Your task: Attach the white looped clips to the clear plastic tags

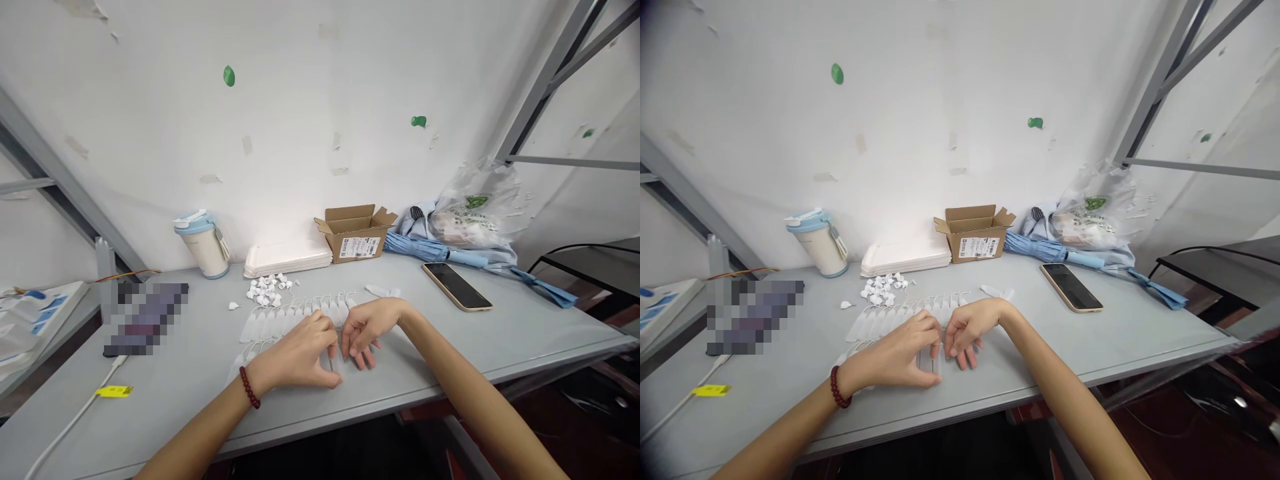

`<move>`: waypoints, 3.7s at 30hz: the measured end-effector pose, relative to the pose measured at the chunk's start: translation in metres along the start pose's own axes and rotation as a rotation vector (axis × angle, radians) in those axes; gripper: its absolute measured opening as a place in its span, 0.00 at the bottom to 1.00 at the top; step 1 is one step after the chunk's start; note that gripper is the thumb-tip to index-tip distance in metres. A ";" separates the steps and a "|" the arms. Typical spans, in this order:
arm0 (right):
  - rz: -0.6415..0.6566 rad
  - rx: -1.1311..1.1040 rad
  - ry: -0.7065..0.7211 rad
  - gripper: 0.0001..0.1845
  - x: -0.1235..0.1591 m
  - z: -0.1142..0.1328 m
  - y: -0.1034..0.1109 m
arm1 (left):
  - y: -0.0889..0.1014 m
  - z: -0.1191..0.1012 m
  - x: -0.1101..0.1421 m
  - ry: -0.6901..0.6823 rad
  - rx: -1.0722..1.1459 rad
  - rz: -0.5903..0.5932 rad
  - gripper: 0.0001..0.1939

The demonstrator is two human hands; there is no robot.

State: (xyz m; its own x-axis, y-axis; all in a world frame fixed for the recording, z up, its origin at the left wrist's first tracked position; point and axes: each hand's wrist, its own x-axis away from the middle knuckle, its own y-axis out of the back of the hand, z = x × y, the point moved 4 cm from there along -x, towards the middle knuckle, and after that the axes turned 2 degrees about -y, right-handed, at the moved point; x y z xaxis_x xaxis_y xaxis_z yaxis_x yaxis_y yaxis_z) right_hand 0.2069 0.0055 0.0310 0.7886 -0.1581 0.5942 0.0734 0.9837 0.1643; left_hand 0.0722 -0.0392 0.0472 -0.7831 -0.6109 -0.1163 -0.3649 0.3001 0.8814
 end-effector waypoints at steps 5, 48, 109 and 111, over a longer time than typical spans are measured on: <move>0.004 0.004 -0.007 0.18 -0.004 -0.002 0.001 | -0.001 0.003 -0.001 -0.004 -0.098 -0.009 0.11; -1.129 0.397 -0.381 0.10 0.052 -0.066 0.087 | 0.019 0.116 0.002 0.451 -0.404 -0.053 0.14; -1.334 0.631 0.560 0.09 -0.014 0.011 0.022 | 0.037 0.052 0.001 0.069 -0.152 -0.498 0.18; -1.339 0.632 0.572 0.09 -0.014 0.011 0.022 | 0.037 0.051 0.000 0.069 -0.140 -0.517 0.17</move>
State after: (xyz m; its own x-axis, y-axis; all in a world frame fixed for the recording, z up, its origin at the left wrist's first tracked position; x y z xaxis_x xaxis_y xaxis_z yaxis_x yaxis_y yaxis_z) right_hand 0.1909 0.0280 0.0350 0.4911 -0.6489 -0.5812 0.7342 -0.0506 0.6770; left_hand 0.0328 0.0088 0.0566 -0.4825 -0.7015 -0.5245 -0.6195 -0.1500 0.7705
